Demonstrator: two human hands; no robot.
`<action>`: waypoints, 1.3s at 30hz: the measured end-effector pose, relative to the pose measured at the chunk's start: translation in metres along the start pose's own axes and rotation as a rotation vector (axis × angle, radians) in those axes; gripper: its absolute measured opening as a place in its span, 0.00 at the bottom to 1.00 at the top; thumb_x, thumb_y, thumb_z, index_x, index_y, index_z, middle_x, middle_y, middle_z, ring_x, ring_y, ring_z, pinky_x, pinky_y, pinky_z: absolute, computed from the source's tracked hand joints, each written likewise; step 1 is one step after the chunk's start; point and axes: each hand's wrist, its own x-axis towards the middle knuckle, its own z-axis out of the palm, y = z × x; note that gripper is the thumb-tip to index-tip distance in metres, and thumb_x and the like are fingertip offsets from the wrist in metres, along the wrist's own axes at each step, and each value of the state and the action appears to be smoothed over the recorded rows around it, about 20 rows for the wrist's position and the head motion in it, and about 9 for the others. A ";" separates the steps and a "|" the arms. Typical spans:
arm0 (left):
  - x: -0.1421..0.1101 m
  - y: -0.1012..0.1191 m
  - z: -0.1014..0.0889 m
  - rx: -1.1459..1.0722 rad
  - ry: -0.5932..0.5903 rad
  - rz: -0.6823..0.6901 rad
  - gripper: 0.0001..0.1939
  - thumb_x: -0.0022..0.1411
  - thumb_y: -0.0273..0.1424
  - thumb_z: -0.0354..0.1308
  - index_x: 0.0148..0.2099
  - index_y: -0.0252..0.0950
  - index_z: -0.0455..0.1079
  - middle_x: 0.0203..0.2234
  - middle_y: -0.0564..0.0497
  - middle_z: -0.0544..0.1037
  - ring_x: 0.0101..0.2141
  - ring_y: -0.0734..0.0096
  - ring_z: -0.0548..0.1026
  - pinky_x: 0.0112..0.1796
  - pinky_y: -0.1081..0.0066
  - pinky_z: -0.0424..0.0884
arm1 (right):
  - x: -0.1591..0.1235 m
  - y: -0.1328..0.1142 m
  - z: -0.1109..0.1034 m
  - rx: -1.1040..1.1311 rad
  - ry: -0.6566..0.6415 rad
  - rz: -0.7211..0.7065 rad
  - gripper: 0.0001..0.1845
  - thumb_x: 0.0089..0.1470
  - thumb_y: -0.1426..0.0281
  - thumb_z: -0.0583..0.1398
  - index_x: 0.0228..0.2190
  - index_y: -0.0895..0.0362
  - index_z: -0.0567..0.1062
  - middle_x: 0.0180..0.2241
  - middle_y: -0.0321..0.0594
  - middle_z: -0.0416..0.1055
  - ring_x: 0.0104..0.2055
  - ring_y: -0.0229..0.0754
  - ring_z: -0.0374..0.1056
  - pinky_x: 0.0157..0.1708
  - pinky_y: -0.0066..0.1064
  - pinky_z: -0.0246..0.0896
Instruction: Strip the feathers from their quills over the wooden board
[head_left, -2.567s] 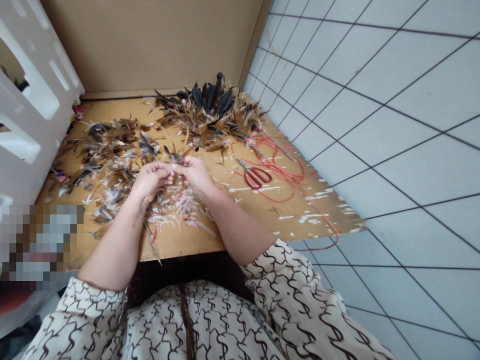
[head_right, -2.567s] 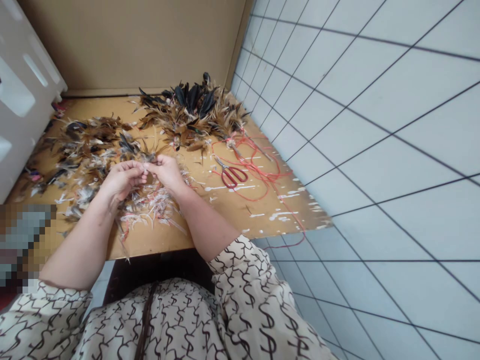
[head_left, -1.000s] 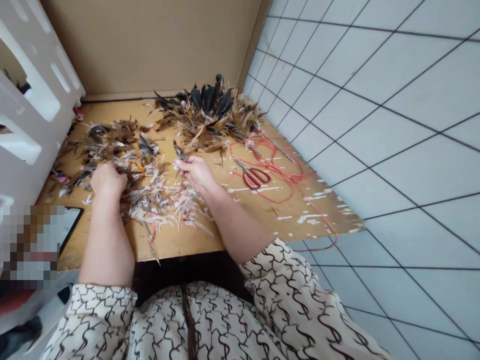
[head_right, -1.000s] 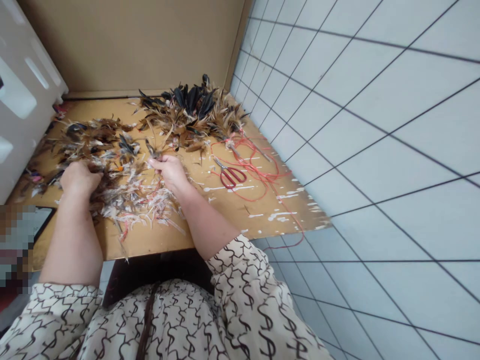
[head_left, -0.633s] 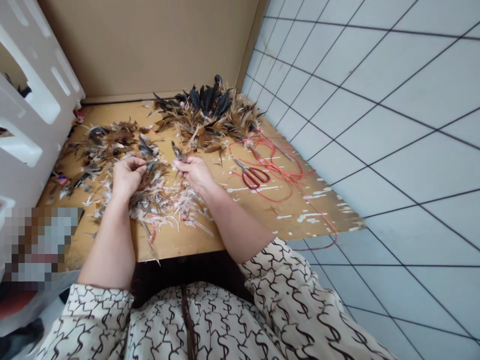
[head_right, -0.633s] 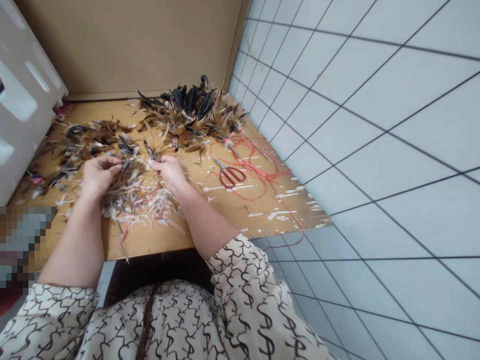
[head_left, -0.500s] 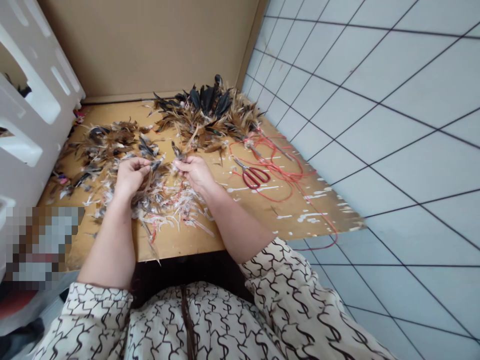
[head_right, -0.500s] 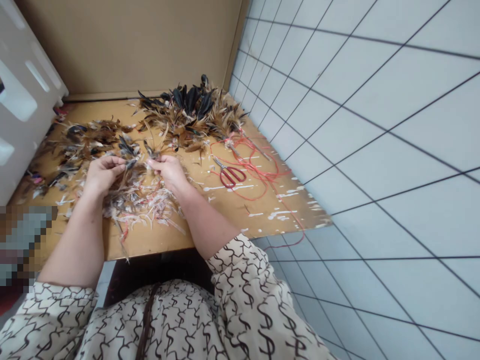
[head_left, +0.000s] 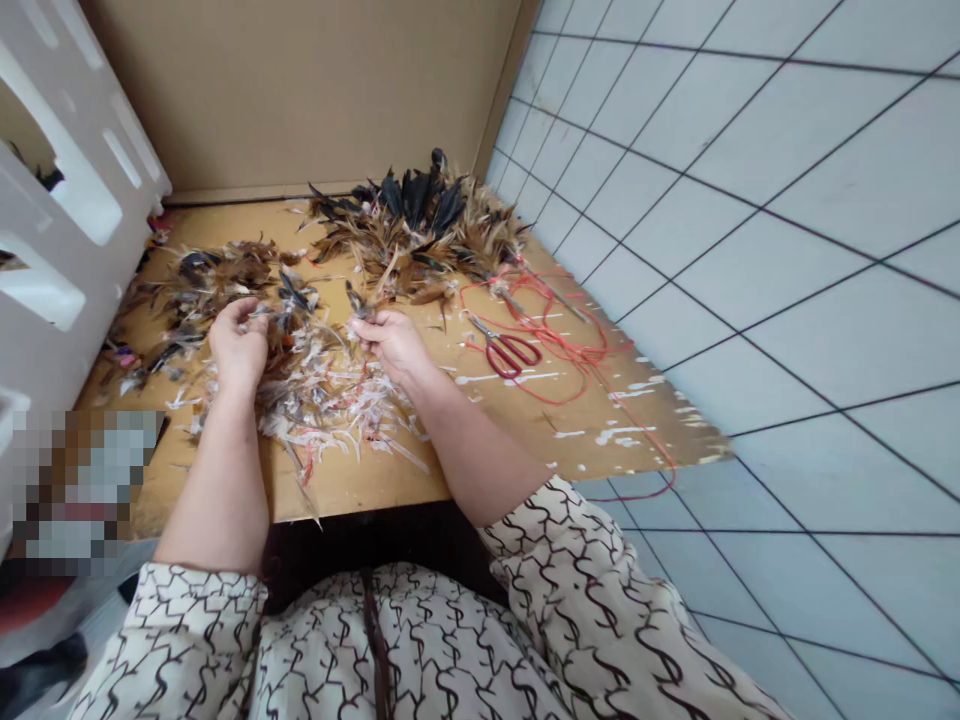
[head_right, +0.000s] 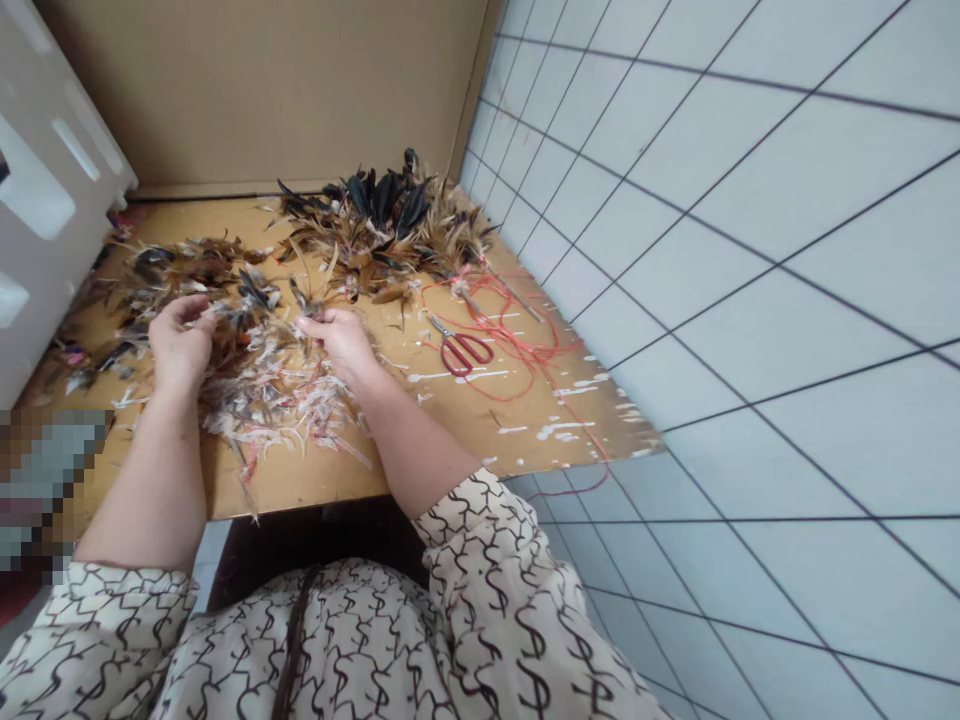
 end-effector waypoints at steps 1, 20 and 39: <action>0.000 0.000 -0.001 0.056 0.037 0.058 0.12 0.45 0.27 0.55 0.35 0.33 0.71 0.31 0.49 0.75 0.34 0.69 0.71 0.40 0.70 0.66 | 0.000 0.000 0.000 -0.002 0.000 -0.003 0.16 0.28 0.70 0.69 0.13 0.59 0.65 0.14 0.29 0.63 0.17 0.27 0.53 0.19 0.23 0.45; -0.008 0.001 0.000 0.646 -0.323 0.159 0.05 0.42 0.24 0.54 0.23 0.37 0.70 0.21 0.46 0.74 0.33 0.56 0.73 0.36 0.65 0.66 | 0.000 0.000 0.000 -0.012 -0.023 -0.009 0.17 0.25 0.68 0.70 0.13 0.59 0.66 0.13 0.28 0.63 0.16 0.26 0.53 0.19 0.23 0.45; -0.015 0.018 0.007 -0.423 -0.271 -0.200 0.07 0.32 0.28 0.61 0.19 0.33 0.67 0.13 0.56 0.67 0.17 0.81 0.61 0.21 0.77 0.56 | -0.002 0.002 0.002 -0.016 -0.074 0.039 0.15 0.27 0.69 0.70 0.14 0.59 0.68 0.12 0.29 0.61 0.16 0.27 0.52 0.18 0.23 0.44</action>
